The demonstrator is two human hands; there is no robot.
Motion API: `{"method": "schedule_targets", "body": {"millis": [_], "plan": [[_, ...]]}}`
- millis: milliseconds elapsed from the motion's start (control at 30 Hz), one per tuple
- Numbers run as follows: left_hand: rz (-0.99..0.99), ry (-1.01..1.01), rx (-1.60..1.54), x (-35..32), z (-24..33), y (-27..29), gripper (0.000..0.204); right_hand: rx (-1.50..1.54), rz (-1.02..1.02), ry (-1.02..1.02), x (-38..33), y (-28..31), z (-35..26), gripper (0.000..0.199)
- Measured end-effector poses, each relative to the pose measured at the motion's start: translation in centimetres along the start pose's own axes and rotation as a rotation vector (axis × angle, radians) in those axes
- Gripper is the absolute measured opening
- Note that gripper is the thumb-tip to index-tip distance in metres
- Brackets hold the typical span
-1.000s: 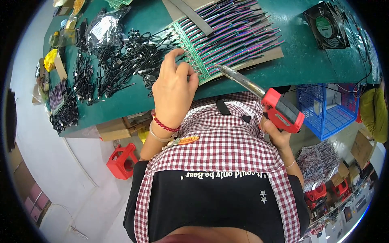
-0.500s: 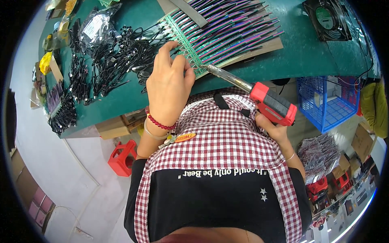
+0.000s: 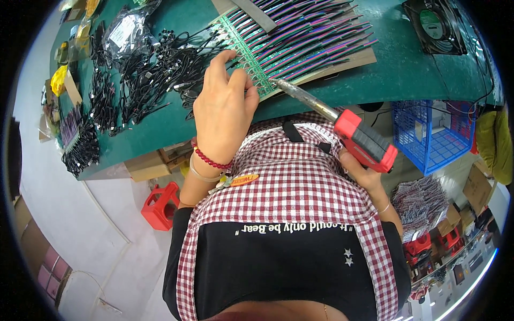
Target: The person solders wires onto circuit boards using a soldering gun, positioning the wires and circuit boards by hand.
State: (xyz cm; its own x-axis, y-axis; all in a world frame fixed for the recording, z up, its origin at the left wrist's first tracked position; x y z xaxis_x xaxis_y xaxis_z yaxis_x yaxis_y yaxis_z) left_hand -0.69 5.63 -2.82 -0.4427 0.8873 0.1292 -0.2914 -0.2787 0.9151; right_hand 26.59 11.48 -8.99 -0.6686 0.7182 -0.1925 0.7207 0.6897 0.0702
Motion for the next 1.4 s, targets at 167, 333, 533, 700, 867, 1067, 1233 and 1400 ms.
{"method": "schedule_targets", "body": {"millis": [167, 333, 533, 700, 867, 1067, 1233, 1400], "plan": [[0.004, 0.004, 0.003, 0.0, 0.1, 0.0, 0.013, 0.143, 0.001, -0.067, 0.1, 0.4, 1.0, 0.031], [-0.009, 0.002, 0.015, 0.1, 0.3, -0.1, 0.013, 0.189, -0.024, -0.036, 0.5, -0.1, 0.4, 0.032], [-0.019, 0.047, -0.025, -0.1, -0.3, 0.0, 0.012, 0.201, -0.034, 0.028, 1.6, -0.9, -0.6, 0.036], [0.061, 0.038, 0.079, -0.6, -0.2, 1.2, 0.013, 0.190, 0.027, 0.029, 2.5, -1.5, -1.4, 0.042], [0.254, 0.252, 0.206, -2.5, -8.3, 5.5, 0.014, 0.388, -0.021, 0.110, 3.8, -1.2, -2.4, 0.038], [0.017, 0.368, 0.255, -7.8, -17.3, 6.0, 0.014, 0.355, -0.031, 0.122, 5.2, -1.4, -3.4, 0.037], [0.177, 0.187, 0.055, -6.8, -16.2, 7.4, 0.011, 0.371, -0.071, 0.168, 5.8, -1.8, -4.4, 0.037], [0.306, 0.119, -0.565, -3.0, -10.1, 6.6, 0.006, 0.518, -0.012, 0.137, 5.6, -2.8, -4.9, 0.036]]}}
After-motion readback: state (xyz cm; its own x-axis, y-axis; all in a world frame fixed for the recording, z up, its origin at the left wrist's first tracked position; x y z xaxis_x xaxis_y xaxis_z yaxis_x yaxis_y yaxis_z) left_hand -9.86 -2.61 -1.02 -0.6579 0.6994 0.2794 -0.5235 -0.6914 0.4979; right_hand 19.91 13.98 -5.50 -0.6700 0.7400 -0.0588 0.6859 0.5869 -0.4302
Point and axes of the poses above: each hand's wrist, its own x-axis towards the middle knuckle, its own y-axis out of the back of the hand, z = x × y, the point moved 6 cm from there along x, towards the middle knuckle, and after that the axes turned 2 degrees about -x, right-handed, at the moved point
